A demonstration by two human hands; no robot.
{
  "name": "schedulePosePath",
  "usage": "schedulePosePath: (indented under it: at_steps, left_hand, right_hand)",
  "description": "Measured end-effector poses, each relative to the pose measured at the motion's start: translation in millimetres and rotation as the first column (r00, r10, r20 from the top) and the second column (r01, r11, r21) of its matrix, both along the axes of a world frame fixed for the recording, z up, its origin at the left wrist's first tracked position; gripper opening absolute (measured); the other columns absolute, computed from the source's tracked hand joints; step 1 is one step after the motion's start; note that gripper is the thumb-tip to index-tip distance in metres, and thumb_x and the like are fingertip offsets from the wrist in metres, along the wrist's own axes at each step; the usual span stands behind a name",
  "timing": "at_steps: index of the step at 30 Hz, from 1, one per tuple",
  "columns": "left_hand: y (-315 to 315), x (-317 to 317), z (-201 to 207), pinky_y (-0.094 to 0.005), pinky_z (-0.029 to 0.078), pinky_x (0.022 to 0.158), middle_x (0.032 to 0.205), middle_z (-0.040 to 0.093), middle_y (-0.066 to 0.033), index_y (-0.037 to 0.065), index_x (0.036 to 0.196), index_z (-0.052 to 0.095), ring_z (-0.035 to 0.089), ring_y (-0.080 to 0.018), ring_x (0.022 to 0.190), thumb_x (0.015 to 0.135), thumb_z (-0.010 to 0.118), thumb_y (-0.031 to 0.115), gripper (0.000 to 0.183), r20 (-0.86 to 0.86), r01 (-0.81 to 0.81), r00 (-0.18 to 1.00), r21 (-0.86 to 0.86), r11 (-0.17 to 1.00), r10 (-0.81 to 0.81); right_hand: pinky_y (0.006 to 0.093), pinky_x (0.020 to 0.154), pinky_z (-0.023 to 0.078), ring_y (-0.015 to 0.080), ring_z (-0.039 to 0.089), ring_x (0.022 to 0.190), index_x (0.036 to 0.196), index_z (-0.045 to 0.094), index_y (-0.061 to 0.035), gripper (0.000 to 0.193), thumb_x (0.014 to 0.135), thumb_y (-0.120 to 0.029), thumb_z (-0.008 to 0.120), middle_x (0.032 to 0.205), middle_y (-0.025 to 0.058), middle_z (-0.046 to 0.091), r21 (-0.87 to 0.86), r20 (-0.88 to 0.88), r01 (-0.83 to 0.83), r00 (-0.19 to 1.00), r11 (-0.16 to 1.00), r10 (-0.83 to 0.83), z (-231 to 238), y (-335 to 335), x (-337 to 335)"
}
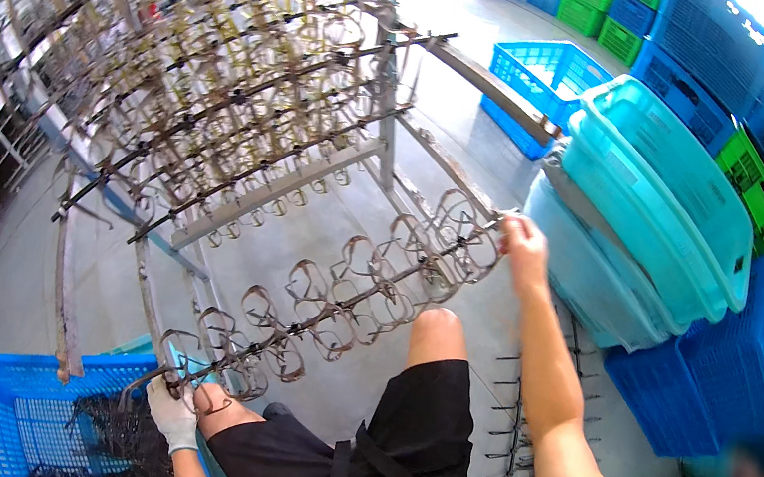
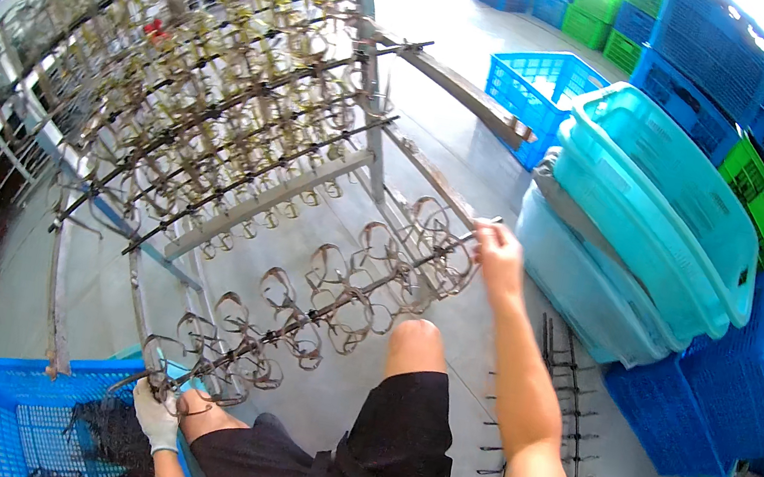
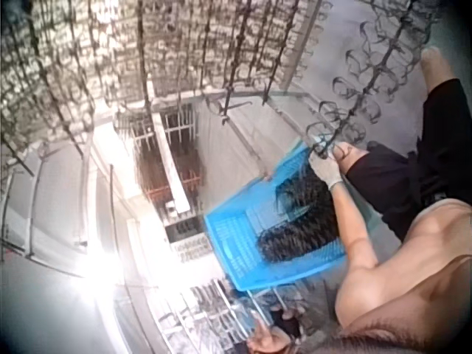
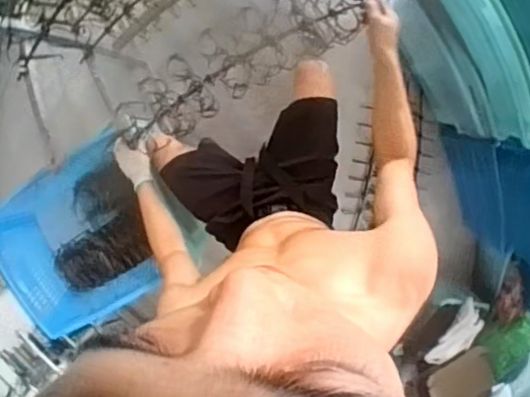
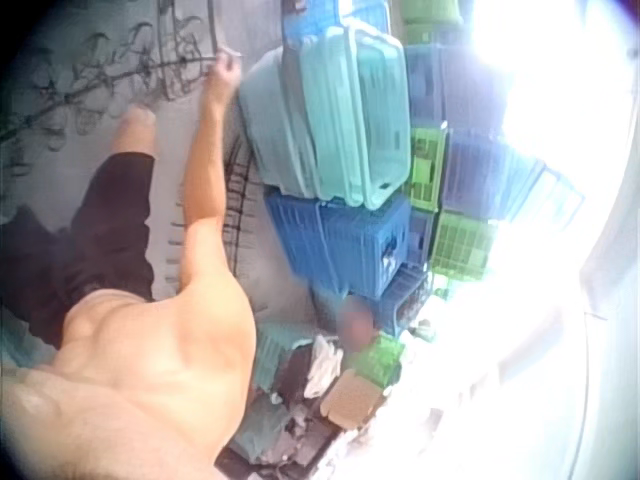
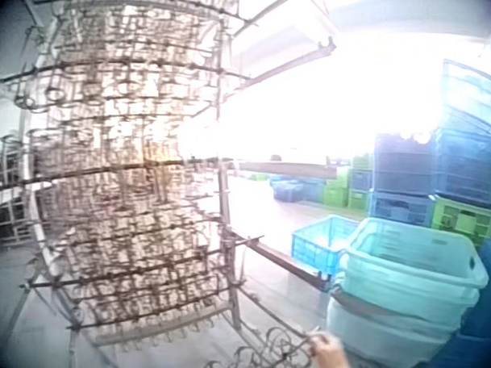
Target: The person sits on the floor and repeatedly picks up metal hooks from a blue basket, then attaches them to a horizontal metal rod on a rack. The person continues this process, filling the rack with hooks.
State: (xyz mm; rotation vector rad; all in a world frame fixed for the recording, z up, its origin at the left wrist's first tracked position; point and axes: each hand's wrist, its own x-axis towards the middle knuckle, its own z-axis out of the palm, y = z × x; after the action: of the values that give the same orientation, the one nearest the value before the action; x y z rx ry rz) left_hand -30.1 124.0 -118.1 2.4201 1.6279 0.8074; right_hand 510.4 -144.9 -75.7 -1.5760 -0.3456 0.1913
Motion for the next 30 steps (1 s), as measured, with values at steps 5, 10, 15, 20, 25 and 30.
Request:
schedulePosePath:
  at_steps: [5,10,15,20,25,30]
  left_hand:
    - [7.6,-5.2,-10.8,-0.0421,0.045,0.082,0.095,0.060,-0.0140,0.007,0.101,0.061,0.055,-0.0337,0.092,0.065,0.072,0.012,0.038,-0.086,0.048,0.996,0.119,0.992,-0.038]
    - [7.9,1.7,0.9,-0.0422,0.046,0.070,0.084,0.056,-0.0111,0.011,0.091,0.053,0.056,-0.0319,0.079,0.072,0.067,0.025,0.028,-0.213,-0.015,0.975,0.201,0.979,0.058]
    - [-9.1,6.8,36.6,-0.0411,0.048,0.068,0.084,0.059,-0.0129,0.009,0.086,0.056,0.058,-0.0333,0.081,0.073,0.065,0.024,0.022,-0.036,0.003,0.999,0.384,0.923,0.012]
    - [-25.8,87.4,47.6,-0.0391,0.048,0.067,0.082,0.058,-0.0136,0.008,0.085,0.061,0.059,-0.0339,0.078,0.076,0.063,0.025,0.020,0.080,0.368,0.918,0.190,0.910,-0.388]
    - [22.9,153.8,-42.2,-0.0439,0.049,0.080,0.109,0.053,-0.0162,0.011,0.111,0.051,0.059,-0.0350,0.092,0.069,0.068,0.017,0.046,-0.223,0.267,0.928,-0.168,0.949,-0.300]
    - [117.6,156.8,-114.4,-0.0451,0.050,0.077,0.101,0.058,-0.0136,0.011,0.101,0.058,0.059,-0.0369,0.092,0.078,0.057,0.034,0.033,-0.385,0.264,0.851,-0.275,0.925,-0.357]
  right_hand:
    - [0.0353,0.096,0.039,0.0283,0.047,0.115,0.104,0.064,-0.0128,0.023,0.081,-0.013,0.061,0.122,0.0131,0.048,-0.698,0.592,0.239,0.724,0.675,0.355,-2.1,-7.8,49.2]
    - [0.0428,0.103,0.030,0.0300,0.042,0.118,0.088,0.062,-0.0088,0.023,0.067,-0.015,0.067,0.117,0.0099,0.049,-0.709,0.701,0.408,0.321,0.575,0.637,-37.5,8.1,75.3]
    - [0.0432,0.089,0.042,0.0326,0.052,0.100,0.087,0.057,-0.0055,0.014,0.074,-0.006,0.061,0.105,0.0128,0.056,-0.535,0.845,0.444,0.302,0.718,0.442,-8.1,-48.0,71.5]
    - [0.0407,0.079,0.040,0.0312,0.053,0.087,0.092,0.056,-0.0056,0.010,0.083,-0.005,0.053,0.091,0.0089,0.056,-0.588,0.735,0.349,0.607,0.729,0.302,12.6,-156.8,82.8]
    - [0.0399,0.082,0.039,0.0304,0.053,0.087,0.092,0.058,-0.0051,0.013,0.082,-0.009,0.053,0.093,0.0096,0.057,-0.682,0.705,0.438,0.607,0.586,0.366,-61.9,-213.6,92.3]
    - [0.0377,0.079,0.038,0.0267,0.055,0.089,0.089,0.061,-0.0094,0.013,0.077,-0.008,0.055,0.093,0.0071,0.058,-0.819,0.571,0.433,0.541,0.378,0.617,-109.1,-125.6,26.6]
